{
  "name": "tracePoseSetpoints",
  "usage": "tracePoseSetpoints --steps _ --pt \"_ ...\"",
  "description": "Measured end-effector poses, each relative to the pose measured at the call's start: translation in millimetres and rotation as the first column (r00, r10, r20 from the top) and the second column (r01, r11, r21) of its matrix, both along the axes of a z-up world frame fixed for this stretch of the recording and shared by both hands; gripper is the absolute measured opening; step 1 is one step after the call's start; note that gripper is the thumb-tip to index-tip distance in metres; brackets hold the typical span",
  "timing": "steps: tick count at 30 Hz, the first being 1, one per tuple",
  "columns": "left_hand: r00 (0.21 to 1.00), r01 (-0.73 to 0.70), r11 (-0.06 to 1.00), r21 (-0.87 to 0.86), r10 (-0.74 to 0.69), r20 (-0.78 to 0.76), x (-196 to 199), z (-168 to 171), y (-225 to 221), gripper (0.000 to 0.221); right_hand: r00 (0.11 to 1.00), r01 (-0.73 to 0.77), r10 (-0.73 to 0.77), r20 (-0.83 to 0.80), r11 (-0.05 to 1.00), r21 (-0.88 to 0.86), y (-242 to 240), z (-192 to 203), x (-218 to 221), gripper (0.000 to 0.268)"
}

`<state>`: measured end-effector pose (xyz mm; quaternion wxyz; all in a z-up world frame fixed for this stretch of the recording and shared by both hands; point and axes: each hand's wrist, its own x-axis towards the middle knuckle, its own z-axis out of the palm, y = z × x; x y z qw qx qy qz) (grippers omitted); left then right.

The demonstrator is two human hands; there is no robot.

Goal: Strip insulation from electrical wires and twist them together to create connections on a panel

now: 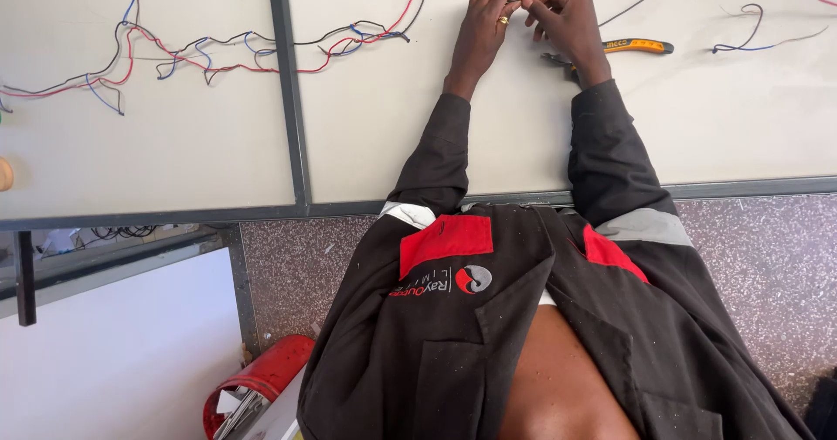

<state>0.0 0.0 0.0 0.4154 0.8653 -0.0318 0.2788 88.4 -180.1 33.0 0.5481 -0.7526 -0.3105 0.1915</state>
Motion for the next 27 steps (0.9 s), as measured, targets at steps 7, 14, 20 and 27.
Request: tracePoseSetpoints --steps 7,14,20,27 --pt "0.995 0.037 0.992 -0.123 -0.025 0.101 -6 19 1 0.016 0.824 0.076 -0.05 -0.564 0.997 0.023 -2 11 0 0.027" --pt "1.0 0.023 1.0 -0.005 -0.023 0.005 -5 15 -2 0.014 0.998 -0.059 0.057 -0.022 0.992 -0.11 0 28 -14 0.027" --pt "0.999 -0.002 0.995 -0.096 -0.002 -0.042 -1 13 1 0.011 0.856 -0.031 -0.006 0.517 0.998 0.062 3 -10 0 0.02" --pt "0.999 0.007 0.948 -0.317 -0.021 -0.041 -2 7 12 0.013 0.862 -0.142 0.086 0.5 0.987 0.075 -2 -3 0 0.013"
